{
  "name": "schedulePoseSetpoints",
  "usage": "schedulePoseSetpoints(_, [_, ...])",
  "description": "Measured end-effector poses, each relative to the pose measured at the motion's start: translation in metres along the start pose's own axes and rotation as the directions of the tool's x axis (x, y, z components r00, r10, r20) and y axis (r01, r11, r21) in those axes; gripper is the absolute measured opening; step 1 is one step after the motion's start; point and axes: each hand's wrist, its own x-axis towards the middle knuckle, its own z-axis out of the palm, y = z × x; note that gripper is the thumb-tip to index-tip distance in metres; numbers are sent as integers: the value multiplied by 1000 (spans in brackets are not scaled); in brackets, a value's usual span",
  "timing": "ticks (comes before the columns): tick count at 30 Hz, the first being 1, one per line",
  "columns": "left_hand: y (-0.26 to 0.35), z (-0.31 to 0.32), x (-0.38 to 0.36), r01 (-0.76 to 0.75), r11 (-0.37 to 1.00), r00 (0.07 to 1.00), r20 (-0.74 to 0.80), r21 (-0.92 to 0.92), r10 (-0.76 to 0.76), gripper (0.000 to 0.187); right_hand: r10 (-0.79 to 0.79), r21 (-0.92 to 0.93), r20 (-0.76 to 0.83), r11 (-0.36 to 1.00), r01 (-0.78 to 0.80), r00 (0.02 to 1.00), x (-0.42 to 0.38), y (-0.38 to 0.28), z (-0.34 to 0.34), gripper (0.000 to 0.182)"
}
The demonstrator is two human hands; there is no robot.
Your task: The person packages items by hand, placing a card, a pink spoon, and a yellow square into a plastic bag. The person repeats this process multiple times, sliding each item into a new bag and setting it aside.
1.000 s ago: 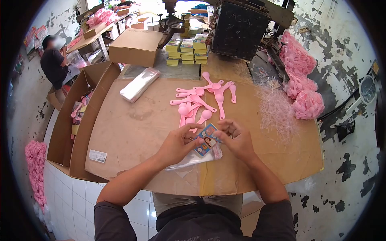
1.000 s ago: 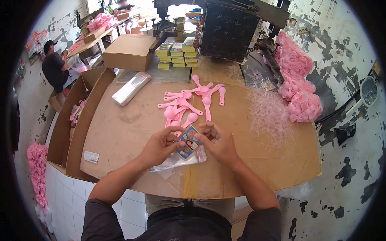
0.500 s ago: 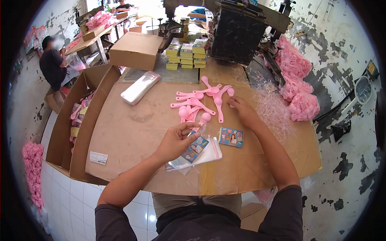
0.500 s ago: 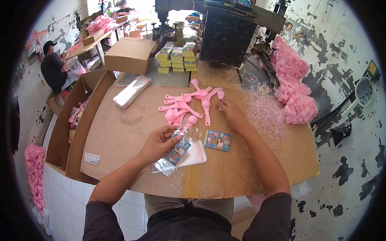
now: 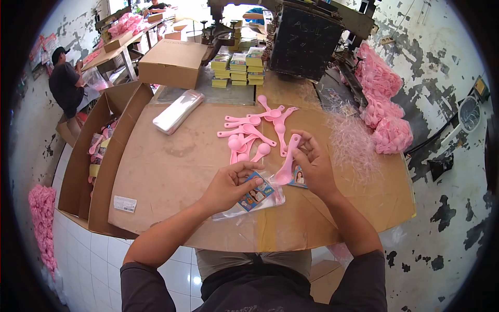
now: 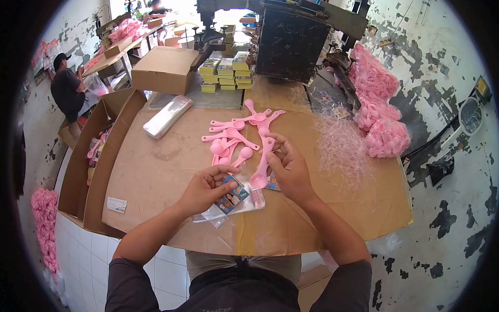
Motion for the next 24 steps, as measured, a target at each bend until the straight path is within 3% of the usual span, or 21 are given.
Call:
schedulePoseSetpoints(2, [-1,2,-1,-2,1000,1000,-9,7,2,32,4,66,-30,998,-2,1000,3,-15,10,37])
schedulePoseSetpoints(8, [0,3,-1,42,997,999,-26,64,-41,31,-24,-6,8,1000,24,1000,2,-13,17,50])
schedulePoseSetpoints(11, [2,4,-2,64,992,998,-15,106,-63,29,-79,-122,11,989,80,997,0,-10,17,50])
schedulePoseSetpoints(17, [-2,2,-1,43,996,999,-27,73,-41,30,-85,-84,-47,993,81,995,-10,-4,25,42])
schedulePoseSetpoints(20, [-2,1,-1,23,999,999,-41,45,-21,32,-24,-123,29,992,28,999,-23,10,29,42])
schedulePoseSetpoints(22, [-8,-6,1,2,1000,1000,-31,14,-2,32,-155,-227,179,954,194,972,-16,18,14,40])
schedulePoseSetpoints(24, [-1,-8,0,60,998,998,-21,35,-59,32,-141,-151,260,971,185,955,-7,16,8,34])
